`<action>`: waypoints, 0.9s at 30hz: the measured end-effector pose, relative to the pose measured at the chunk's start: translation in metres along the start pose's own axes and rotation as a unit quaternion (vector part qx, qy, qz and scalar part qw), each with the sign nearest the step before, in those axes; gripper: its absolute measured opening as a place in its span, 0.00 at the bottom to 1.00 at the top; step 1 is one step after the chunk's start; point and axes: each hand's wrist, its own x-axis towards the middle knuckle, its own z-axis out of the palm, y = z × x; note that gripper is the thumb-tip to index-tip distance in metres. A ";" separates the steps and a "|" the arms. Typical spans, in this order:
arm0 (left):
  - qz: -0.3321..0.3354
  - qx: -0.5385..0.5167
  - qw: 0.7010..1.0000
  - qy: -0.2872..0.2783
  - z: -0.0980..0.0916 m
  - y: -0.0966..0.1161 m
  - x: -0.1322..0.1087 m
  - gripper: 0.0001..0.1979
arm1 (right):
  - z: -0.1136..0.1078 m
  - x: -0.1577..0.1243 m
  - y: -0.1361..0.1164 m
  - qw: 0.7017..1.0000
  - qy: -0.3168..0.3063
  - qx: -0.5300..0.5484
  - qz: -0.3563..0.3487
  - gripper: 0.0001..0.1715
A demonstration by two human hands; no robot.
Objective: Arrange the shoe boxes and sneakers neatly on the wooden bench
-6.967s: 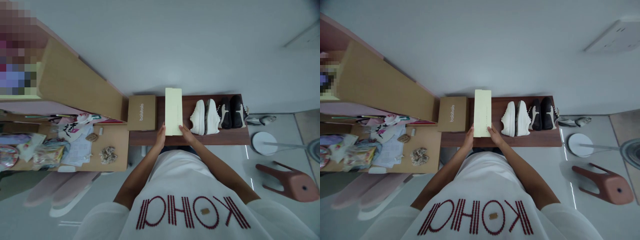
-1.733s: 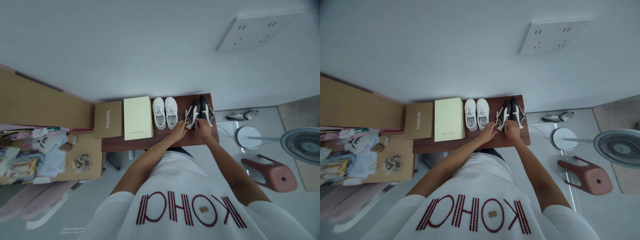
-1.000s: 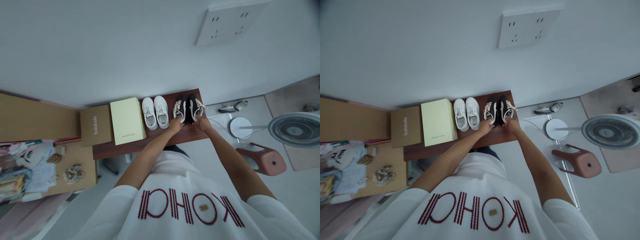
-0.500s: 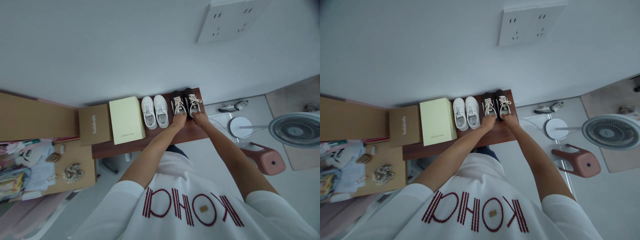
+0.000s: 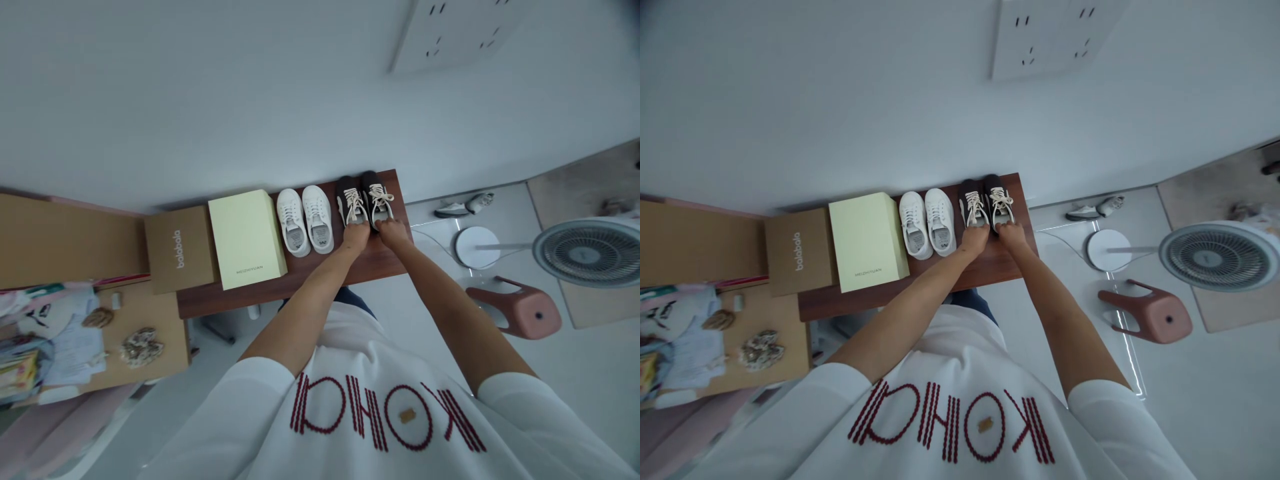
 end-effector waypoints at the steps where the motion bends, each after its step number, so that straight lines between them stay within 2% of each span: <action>1: -0.004 0.003 1.000 0.003 -0.001 0.000 0.000 0.17 | 0.000 0.000 0.000 1.000 0.001 -0.001 -0.001 0.19; 6: 0.013 0.023 1.000 0.014 -0.007 0.002 -0.007 0.14 | -0.002 0.000 0.000 1.000 0.019 -0.001 -0.007 0.16; 8: 0.028 0.025 0.999 0.026 -0.013 0.002 -0.011 0.13 | -0.007 -0.003 -0.001 0.999 0.036 0.004 -0.005 0.20; 12: 0.044 0.001 0.997 0.056 -0.034 -0.004 -0.023 0.14 | -0.024 -0.015 -0.008 0.996 0.089 0.027 0.004 0.21; 15: 0.019 -0.043 0.996 0.080 -0.051 -0.018 -0.043 0.16 | -0.036 -0.029 -0.018 0.989 0.134 0.055 -0.002 0.21; 18: -0.011 -0.100 0.988 0.115 -0.057 -0.042 -0.078 0.17 | -0.042 -0.043 -0.034 0.982 0.163 0.091 -0.026 0.22; 20: -0.038 -0.145 0.979 0.141 -0.051 -0.066 -0.109 0.17 | -0.039 -0.051 -0.049 0.978 0.168 0.117 -0.046 0.22; 23: -0.097 -0.219 0.954 0.183 -0.028 -0.107 -0.164 0.15 | -0.025 -0.062 -0.078 0.968 0.165 0.170 -0.081 0.20; 27: -0.185 -0.304 0.907 0.226 0.015 -0.163 -0.238 0.12 | 0.001 -0.078 -0.122 0.948 0.138 0.266 -0.109 0.17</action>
